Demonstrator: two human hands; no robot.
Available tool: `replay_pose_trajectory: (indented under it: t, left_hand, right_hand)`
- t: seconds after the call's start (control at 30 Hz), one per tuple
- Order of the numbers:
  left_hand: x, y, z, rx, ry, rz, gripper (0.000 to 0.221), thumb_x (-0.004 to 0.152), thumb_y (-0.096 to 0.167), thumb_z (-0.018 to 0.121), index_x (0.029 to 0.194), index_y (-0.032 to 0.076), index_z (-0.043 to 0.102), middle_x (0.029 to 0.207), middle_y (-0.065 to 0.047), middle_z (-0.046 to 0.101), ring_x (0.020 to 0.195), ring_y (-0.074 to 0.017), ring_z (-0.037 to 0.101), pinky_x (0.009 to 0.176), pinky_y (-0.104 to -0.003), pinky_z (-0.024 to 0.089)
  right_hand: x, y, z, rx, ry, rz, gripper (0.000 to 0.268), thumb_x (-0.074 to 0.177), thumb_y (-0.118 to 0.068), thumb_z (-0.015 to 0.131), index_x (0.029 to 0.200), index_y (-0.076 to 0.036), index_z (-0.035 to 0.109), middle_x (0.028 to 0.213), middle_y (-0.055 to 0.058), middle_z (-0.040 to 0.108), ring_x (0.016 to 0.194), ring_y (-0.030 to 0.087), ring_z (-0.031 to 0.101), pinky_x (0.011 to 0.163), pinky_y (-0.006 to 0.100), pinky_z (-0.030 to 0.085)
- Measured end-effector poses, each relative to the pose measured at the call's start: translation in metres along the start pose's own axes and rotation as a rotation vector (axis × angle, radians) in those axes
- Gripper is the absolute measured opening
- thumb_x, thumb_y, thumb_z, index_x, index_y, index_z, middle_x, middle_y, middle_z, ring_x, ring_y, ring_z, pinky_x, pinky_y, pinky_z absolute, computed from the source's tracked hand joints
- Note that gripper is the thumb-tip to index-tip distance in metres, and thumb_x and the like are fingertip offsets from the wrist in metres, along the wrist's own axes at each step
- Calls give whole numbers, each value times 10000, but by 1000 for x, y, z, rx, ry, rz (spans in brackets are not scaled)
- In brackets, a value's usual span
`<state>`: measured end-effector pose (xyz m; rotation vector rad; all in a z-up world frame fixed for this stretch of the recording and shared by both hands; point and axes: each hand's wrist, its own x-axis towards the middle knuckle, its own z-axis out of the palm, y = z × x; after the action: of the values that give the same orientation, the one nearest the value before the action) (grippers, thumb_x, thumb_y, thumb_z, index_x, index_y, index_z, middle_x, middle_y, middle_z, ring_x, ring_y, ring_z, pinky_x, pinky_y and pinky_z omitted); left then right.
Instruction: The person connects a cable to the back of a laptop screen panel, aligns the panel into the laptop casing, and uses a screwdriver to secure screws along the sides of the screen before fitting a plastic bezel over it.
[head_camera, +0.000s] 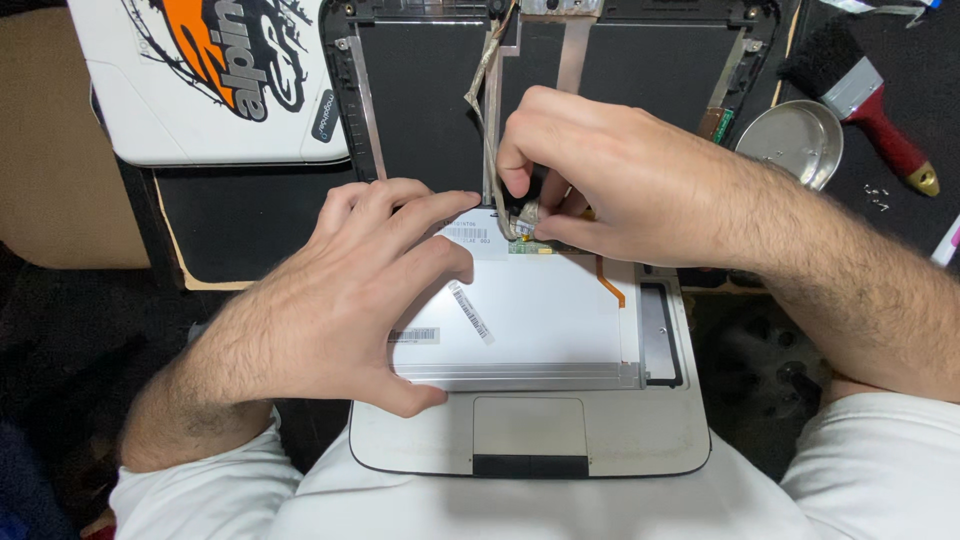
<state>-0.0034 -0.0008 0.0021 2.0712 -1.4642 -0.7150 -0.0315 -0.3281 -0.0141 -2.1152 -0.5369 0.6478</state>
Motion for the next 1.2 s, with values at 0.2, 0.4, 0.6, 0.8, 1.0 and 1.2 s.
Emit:
replay_pose_trajectory:
  t: [0.2, 0.4, 0.6, 0.8, 1.0, 1.2]
  left_hand:
    - [0, 0, 1, 25, -10, -15, 1077, 554, 739, 1098, 1347, 146, 673, 1787, -205, 559, 1495, -473, 513, 1203, -702, 359]
    - [-1, 2, -1, 30, -20, -21, 1045, 583, 723, 1079, 1336, 128, 666, 1796, -222, 551, 1504, -472, 503, 1213, -696, 361]
    - [0, 2, -3, 29, -20, -12, 1050, 587, 720, 1082, 1360, 144, 665, 1797, -210, 547, 1514, -470, 505, 1212, -686, 368]
    - [-2, 0, 0, -35, 7, -13, 1033, 579, 672, 1101, 1352, 137, 674, 1810, -220, 549, 1520, -469, 507, 1226, -696, 341]
    - [-3, 2, 0, -80, 54, -19, 1064, 520, 625, 1094, 1366, 155, 653, 1778, -193, 575, 1490, -471, 522, 1232, -680, 338]
    - [-6, 3, -19, -334, -46, -51, 1116, 504, 493, 1153, 1422, 157, 615, 1819, -206, 569, 1545, -421, 477, 1267, -592, 356]
  right_hand:
    - [-1, -2, 1, -60, -8, -24, 391, 1002, 4, 886, 1195, -195, 610, 1227, 8, 655, 856, 152, 804, 747, 365, 644]
    - [-4, -4, -3, 7, -33, 2, 451, 962, -21, 963, 1239, -177, 643, 1321, 23, 625, 904, 142, 842, 827, 317, 732]
    - [-27, -1, -10, -313, 56, -135, 204, 1156, -120, 784, 1346, -190, 763, 1357, 3, 701, 729, 245, 703, 607, 451, 610]
    - [-42, 17, 17, -555, 107, -313, 387, 1038, -155, 891, 1424, -182, 889, 1378, -46, 783, 1185, 286, 658, 971, 436, 540]
    - [-79, -1, 8, -571, 106, -245, 435, 1158, -256, 756, 1577, -141, 774, 1497, 22, 774, 1361, 345, 641, 966, 517, 535]
    - [-111, 11, 17, -351, 155, -292, 396, 1175, -281, 738, 1564, -215, 769, 1697, 38, 741, 1640, 382, 670, 1297, 586, 512]
